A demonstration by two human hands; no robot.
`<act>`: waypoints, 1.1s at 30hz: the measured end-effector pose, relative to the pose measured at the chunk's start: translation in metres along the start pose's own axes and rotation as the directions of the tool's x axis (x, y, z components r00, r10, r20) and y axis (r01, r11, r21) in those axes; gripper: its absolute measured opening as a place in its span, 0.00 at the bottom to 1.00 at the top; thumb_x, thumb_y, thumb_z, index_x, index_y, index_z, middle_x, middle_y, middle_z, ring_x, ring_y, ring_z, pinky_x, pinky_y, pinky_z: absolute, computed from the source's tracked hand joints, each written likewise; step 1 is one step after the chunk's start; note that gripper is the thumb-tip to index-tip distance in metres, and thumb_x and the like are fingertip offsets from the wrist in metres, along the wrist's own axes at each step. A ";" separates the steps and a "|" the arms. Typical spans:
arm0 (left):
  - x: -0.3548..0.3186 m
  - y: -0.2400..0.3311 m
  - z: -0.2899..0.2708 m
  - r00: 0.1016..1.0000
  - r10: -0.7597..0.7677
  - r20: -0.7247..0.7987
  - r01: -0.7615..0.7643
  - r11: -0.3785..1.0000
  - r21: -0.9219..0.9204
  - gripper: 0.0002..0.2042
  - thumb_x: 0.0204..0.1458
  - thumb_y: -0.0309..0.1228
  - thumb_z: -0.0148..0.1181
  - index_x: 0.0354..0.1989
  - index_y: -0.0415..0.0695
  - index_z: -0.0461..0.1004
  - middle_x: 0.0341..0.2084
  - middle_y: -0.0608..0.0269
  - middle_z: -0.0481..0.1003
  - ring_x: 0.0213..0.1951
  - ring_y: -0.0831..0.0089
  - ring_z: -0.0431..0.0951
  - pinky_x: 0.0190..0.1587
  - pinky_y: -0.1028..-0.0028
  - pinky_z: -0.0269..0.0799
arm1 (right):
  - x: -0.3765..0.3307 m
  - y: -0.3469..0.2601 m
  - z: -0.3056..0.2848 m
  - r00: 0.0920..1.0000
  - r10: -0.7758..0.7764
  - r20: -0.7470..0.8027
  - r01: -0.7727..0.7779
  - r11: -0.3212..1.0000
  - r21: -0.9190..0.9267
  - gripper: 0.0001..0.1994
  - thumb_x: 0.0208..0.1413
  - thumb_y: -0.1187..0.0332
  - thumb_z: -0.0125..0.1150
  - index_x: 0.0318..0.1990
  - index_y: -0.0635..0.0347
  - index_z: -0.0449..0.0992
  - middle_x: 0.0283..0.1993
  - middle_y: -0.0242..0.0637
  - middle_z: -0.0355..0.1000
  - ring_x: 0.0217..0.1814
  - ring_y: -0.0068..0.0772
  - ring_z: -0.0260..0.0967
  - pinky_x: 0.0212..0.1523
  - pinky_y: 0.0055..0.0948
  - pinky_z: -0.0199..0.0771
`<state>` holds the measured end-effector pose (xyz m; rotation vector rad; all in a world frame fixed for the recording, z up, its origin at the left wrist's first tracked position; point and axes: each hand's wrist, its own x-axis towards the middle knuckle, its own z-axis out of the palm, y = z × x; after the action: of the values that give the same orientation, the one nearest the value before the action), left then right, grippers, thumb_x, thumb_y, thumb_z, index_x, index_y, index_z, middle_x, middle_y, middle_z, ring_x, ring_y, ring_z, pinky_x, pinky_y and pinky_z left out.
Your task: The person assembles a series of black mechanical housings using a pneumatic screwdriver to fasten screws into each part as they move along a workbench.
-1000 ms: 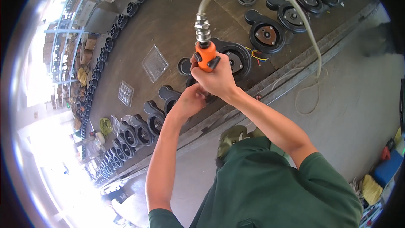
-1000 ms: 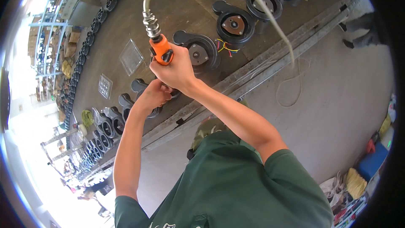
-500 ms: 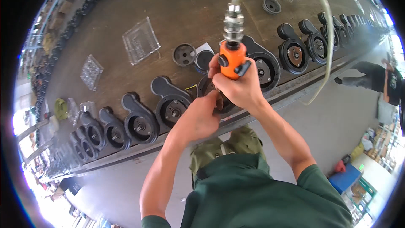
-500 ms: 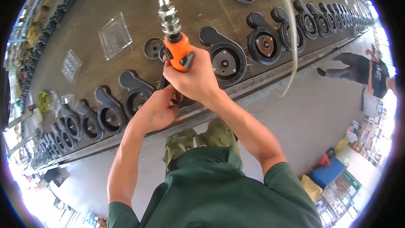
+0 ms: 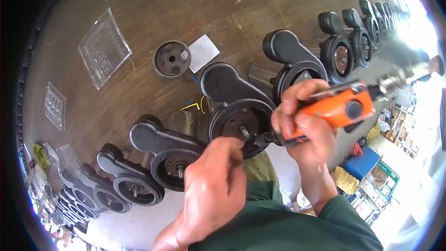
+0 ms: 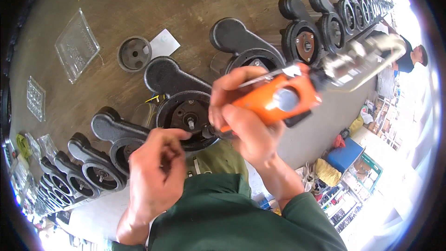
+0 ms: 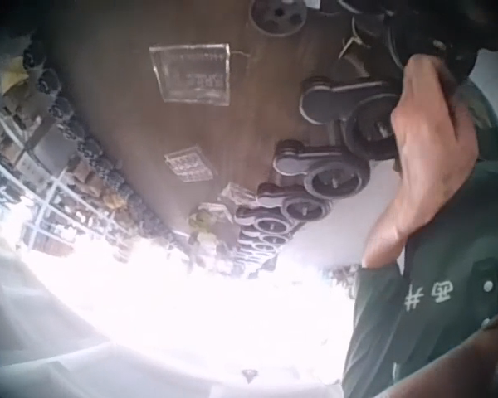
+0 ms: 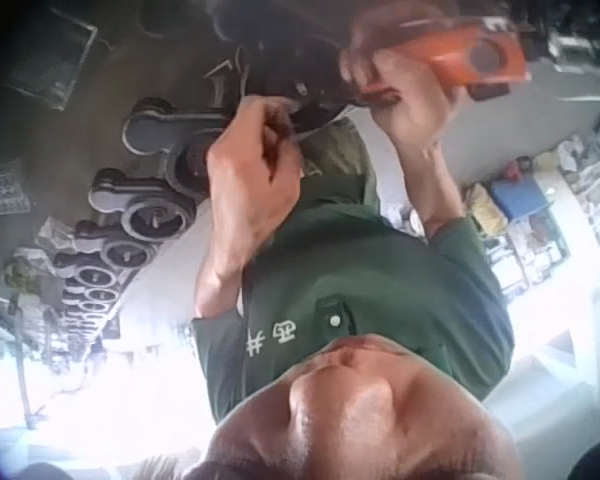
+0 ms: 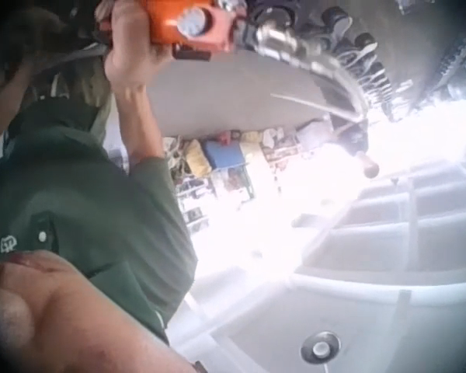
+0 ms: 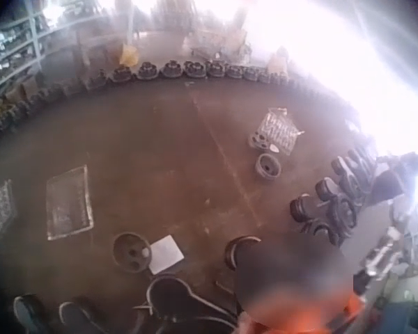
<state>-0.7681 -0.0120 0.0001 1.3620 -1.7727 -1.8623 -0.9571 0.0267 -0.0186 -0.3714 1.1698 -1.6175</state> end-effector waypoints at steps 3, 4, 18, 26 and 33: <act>-0.004 -0.001 -0.008 0.996 -0.013 -0.085 0.015 1.000 0.024 0.08 0.47 0.11 0.55 0.34 0.36 0.70 0.38 0.51 0.80 0.24 0.71 0.75 0.26 0.75 0.70 | 0.009 -0.006 -0.003 0.998 -0.052 -0.036 0.049 0.996 -0.073 0.17 0.49 0.70 0.57 0.48 0.60 0.65 0.38 0.40 0.68 0.22 0.23 0.66 0.30 0.31 0.73; -0.005 0.000 -0.009 0.995 -0.056 -0.079 0.054 0.998 -0.031 0.08 0.47 0.11 0.55 0.32 0.36 0.70 0.39 0.54 0.80 0.22 0.83 0.71 0.25 0.81 0.65 | 0.012 -0.008 -0.005 0.999 -0.045 -0.020 0.044 0.995 -0.087 0.17 0.50 0.70 0.57 0.48 0.60 0.65 0.39 0.40 0.68 0.22 0.22 0.66 0.30 0.31 0.73; 0.014 -0.026 0.039 0.874 0.447 0.191 -0.391 0.411 0.823 0.09 0.33 0.28 0.60 0.21 0.48 0.65 0.24 0.65 0.64 0.29 0.69 0.68 0.24 0.74 0.65 | 0.002 -0.040 -0.023 0.993 -0.116 0.000 0.116 0.993 0.012 0.16 0.50 0.75 0.53 0.49 0.60 0.64 0.39 0.43 0.67 0.24 0.25 0.66 0.32 0.31 0.72; 0.039 0.011 -0.002 0.862 0.504 0.050 -0.372 0.562 0.739 0.19 0.30 0.22 0.78 0.31 0.36 0.75 0.31 0.54 0.75 0.34 0.54 0.75 0.37 0.62 0.73 | -0.026 -0.085 -0.042 0.958 -0.282 -0.058 0.285 0.955 0.077 0.17 0.47 0.79 0.49 0.47 0.62 0.66 0.37 0.45 0.69 0.24 0.26 0.65 0.31 0.30 0.70; 0.028 0.011 0.012 0.845 0.532 0.062 -0.393 0.537 0.747 0.19 0.30 0.21 0.78 0.33 0.36 0.76 0.32 0.53 0.76 0.35 0.54 0.75 0.37 0.62 0.74 | -0.036 -0.082 -0.054 0.970 -0.202 -0.135 0.217 0.970 0.106 0.17 0.46 0.79 0.49 0.46 0.61 0.66 0.36 0.44 0.69 0.24 0.26 0.66 0.29 0.30 0.70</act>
<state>-0.7966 -0.0270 -0.0047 1.0048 -2.5975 -0.6972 -1.0280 0.0822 0.0342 -0.3298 1.1480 -1.9095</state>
